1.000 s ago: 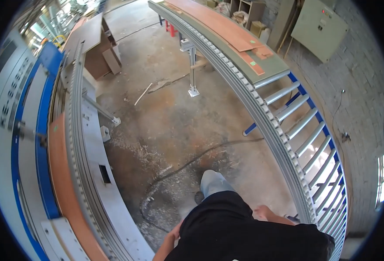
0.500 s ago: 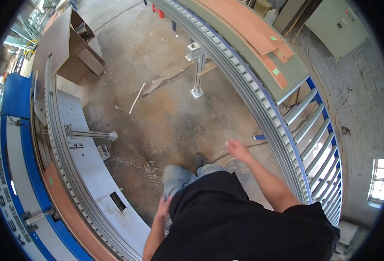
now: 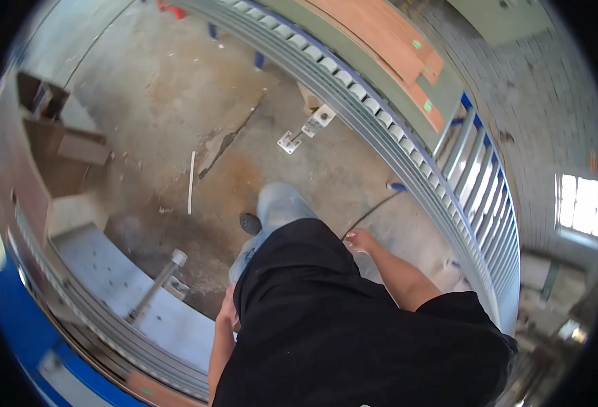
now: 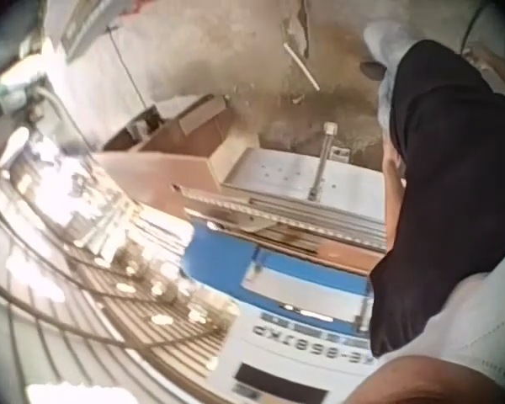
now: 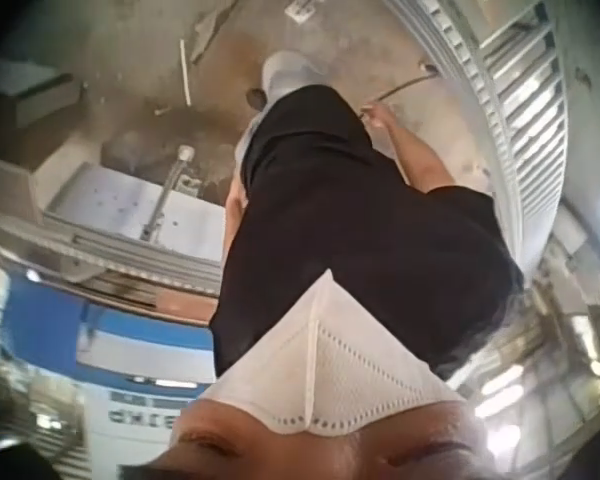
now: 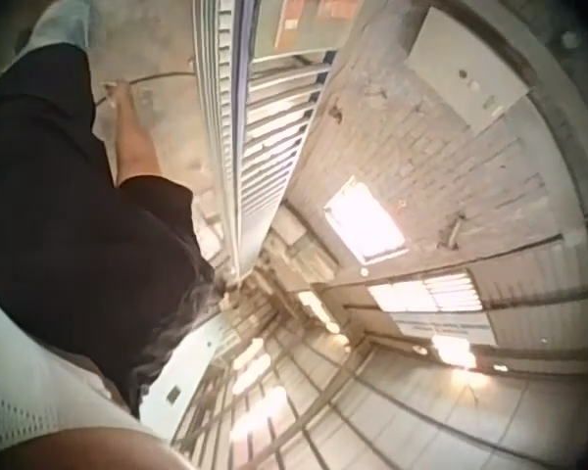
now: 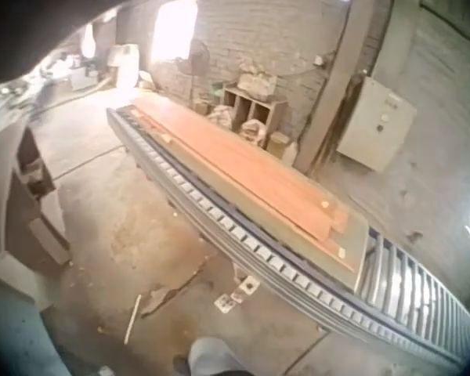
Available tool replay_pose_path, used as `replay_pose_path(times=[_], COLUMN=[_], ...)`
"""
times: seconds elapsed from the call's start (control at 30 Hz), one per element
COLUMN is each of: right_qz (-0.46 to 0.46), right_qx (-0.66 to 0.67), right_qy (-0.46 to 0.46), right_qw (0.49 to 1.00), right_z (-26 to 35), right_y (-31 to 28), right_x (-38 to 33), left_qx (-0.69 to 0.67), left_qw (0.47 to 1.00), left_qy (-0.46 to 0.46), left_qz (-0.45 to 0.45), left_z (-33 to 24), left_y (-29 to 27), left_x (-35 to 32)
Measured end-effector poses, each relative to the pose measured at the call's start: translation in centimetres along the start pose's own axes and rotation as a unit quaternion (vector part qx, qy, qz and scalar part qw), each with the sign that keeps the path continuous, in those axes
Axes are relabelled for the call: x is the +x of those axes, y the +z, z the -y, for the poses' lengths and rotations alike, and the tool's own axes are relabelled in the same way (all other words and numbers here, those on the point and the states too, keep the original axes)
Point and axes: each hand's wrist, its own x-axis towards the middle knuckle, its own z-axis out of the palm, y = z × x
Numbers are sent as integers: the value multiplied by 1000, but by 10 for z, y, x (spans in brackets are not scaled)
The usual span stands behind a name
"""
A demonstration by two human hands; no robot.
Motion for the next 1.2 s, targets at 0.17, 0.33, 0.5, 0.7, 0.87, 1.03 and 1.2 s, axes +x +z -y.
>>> replay_pose_path(times=[0.17,0.33,0.5,0.7,0.87,1.03,1.2], right_qz=[55,-12,-33,-13,44,60,60], right_qx=[172,160,232,357,257,236,342], right_qy=[163,130,99,101,-46,-68,-35], right_qw=[970,978,967,929,964,967,937], right_z=[56,201,315,485,665,838,979], right_y=[17,-58,-188,-302,-365,-455,-529], right_x=[47,185,330,491,620,706,768], left_qx=[94,160,37,78,-12,87,-47], left_qw=[986,986,981,949,957,976,997], left_qy=[-128,44,99,201,247,149,-6], left_qz=[-48,19,-162,-231,-151,-135,57], left_z=[-169,-290,-432,-555,-707,-846,-978], left_y=[11,-79,-40,-66,-119,-190,-219], left_x=[17,73,56,87,112,130,108])
